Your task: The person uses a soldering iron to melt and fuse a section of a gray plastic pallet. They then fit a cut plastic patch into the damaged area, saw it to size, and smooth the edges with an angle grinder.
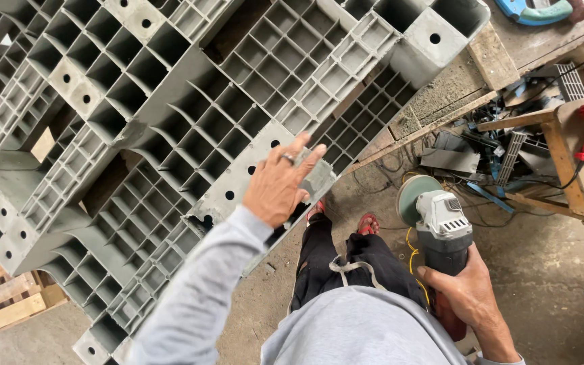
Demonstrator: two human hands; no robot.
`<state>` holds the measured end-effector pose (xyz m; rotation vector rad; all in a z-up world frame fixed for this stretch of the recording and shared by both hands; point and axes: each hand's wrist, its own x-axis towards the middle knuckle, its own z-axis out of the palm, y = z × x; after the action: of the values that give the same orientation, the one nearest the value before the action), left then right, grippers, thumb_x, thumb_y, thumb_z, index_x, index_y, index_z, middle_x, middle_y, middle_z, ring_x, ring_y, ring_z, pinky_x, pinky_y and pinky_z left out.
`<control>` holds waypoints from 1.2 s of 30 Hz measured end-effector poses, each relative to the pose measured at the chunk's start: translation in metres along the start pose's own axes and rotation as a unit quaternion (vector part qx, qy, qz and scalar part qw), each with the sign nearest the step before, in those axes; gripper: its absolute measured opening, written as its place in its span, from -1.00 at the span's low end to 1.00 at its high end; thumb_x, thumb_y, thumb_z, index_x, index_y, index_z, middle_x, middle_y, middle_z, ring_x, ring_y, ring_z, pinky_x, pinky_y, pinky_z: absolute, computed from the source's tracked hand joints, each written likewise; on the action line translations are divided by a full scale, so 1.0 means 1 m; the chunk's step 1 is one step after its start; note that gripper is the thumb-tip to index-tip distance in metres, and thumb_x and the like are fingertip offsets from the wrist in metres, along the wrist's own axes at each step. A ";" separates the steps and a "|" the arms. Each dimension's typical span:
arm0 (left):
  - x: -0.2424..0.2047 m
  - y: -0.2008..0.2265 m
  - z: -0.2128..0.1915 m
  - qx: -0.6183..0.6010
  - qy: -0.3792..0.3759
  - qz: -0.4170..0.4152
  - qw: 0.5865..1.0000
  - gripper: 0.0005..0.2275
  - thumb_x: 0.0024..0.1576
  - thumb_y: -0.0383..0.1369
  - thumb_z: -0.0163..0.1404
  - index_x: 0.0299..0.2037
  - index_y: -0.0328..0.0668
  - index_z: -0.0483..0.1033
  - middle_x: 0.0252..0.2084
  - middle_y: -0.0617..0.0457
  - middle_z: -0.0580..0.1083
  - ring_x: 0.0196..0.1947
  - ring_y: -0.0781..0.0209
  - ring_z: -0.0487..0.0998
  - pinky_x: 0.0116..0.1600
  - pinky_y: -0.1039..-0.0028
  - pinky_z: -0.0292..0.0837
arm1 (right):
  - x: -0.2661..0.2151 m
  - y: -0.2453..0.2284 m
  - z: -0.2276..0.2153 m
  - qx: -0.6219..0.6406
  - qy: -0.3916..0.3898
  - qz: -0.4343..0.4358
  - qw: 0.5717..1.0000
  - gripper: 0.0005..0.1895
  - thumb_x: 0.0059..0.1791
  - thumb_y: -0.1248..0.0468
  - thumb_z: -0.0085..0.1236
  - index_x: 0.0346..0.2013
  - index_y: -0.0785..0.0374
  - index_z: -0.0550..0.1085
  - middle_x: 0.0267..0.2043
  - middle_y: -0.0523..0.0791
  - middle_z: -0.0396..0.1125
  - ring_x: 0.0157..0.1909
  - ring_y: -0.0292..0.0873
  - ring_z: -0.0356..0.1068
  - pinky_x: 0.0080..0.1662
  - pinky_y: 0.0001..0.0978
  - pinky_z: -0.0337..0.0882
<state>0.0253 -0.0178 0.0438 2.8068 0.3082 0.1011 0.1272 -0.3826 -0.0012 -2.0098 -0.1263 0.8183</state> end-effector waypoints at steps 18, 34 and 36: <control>0.025 -0.037 -0.002 -0.599 -0.106 -0.258 0.750 -0.83 0.23 -0.38 0.01 -0.11 -0.37 0.46 -0.52 0.07 0.49 -0.58 0.35 0.50 -0.48 0.54 0.47 | -0.017 -0.003 0.045 0.021 0.072 0.052 0.996 -0.21 -0.39 0.27 0.44 0.12 0.33 0.41 -0.06 -0.03 0.45 -0.04 -0.17 0.40 0.05 -0.27 0.40; 0.002 -0.031 0.018 -0.428 -0.062 -0.239 0.870 -0.70 0.26 -0.28 0.01 -0.44 -0.38 0.38 -0.60 -0.01 0.53 -0.65 0.33 0.46 -0.52 0.43 0.33 | -0.007 -0.101 0.110 -0.105 0.031 0.131 0.985 -0.19 -0.39 0.20 0.41 0.10 0.34 0.35 -0.14 0.07 0.53 -0.10 -0.04 0.55 -0.01 -0.22 0.46; -0.001 -0.030 0.016 -0.436 -0.088 -0.242 0.862 -0.74 0.27 -0.31 -0.04 -0.39 -0.36 0.39 -0.61 -0.04 0.51 -0.65 0.34 0.47 -0.52 0.43 0.35 | -0.004 -0.109 0.113 -0.120 0.014 0.173 0.977 -0.20 -0.37 0.17 0.42 0.10 0.32 0.34 -0.19 0.08 0.54 -0.15 -0.01 0.56 -0.06 -0.20 0.49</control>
<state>0.0196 0.0053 0.0187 1.7623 0.7033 -0.1099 0.0814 -0.2406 0.0483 -2.3085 0.1543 1.0311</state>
